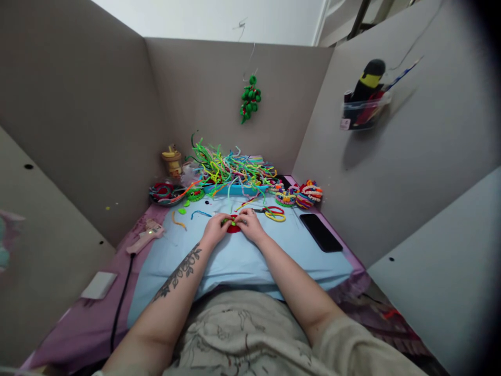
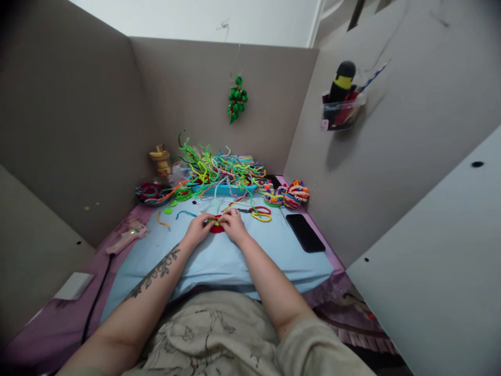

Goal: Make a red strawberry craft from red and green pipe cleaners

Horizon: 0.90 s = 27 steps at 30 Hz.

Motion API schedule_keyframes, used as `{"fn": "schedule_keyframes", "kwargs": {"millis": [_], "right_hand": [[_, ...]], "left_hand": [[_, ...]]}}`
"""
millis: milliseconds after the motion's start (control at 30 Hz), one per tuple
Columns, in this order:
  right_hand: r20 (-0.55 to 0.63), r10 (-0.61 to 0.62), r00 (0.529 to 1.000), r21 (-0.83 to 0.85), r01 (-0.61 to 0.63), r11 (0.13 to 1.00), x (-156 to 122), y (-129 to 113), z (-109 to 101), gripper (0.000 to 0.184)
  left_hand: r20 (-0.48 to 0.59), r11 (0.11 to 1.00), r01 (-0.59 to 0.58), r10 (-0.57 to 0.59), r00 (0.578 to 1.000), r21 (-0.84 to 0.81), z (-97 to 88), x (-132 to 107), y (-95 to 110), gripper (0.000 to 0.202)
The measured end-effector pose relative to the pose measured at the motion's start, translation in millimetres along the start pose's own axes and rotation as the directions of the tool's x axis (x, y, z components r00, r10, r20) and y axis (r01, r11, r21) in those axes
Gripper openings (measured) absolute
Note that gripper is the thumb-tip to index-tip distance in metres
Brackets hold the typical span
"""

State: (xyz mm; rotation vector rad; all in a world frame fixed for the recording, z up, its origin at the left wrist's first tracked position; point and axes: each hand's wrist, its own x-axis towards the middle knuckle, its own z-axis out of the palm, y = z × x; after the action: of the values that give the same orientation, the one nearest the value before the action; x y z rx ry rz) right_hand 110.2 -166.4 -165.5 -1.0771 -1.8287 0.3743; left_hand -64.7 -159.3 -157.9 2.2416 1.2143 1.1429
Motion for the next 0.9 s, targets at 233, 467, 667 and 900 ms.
{"fn": "schedule_keyframes", "kwargs": {"millis": [233,467,667,900], "right_hand": [[0.051,-0.039,0.998,-0.041,0.041,0.998,-3.1,-13.3,-0.2,0.021],[-0.004,-0.009,1.0,-0.096,0.009,0.995,-4.5,-20.6,4.9,0.017],[-0.06,0.025,0.998,-0.106,-0.031,0.994,-3.8,-22.0,9.7,0.018],[-0.136,0.105,0.985,-0.115,-0.121,0.986,-2.3,-26.5,9.7,0.012]], "left_hand": [[-0.014,0.999,-0.011,0.011,1.0,0.032,0.9,-0.2,0.6,0.018],[-0.03,0.999,-0.007,0.009,0.999,0.046,1.5,0.7,3.5,0.017],[-0.046,0.999,0.015,-0.013,0.999,0.042,2.2,1.6,5.0,0.016],[-0.15,0.975,0.147,-0.173,0.973,-0.167,4.2,3.1,-4.3,0.031]]}}
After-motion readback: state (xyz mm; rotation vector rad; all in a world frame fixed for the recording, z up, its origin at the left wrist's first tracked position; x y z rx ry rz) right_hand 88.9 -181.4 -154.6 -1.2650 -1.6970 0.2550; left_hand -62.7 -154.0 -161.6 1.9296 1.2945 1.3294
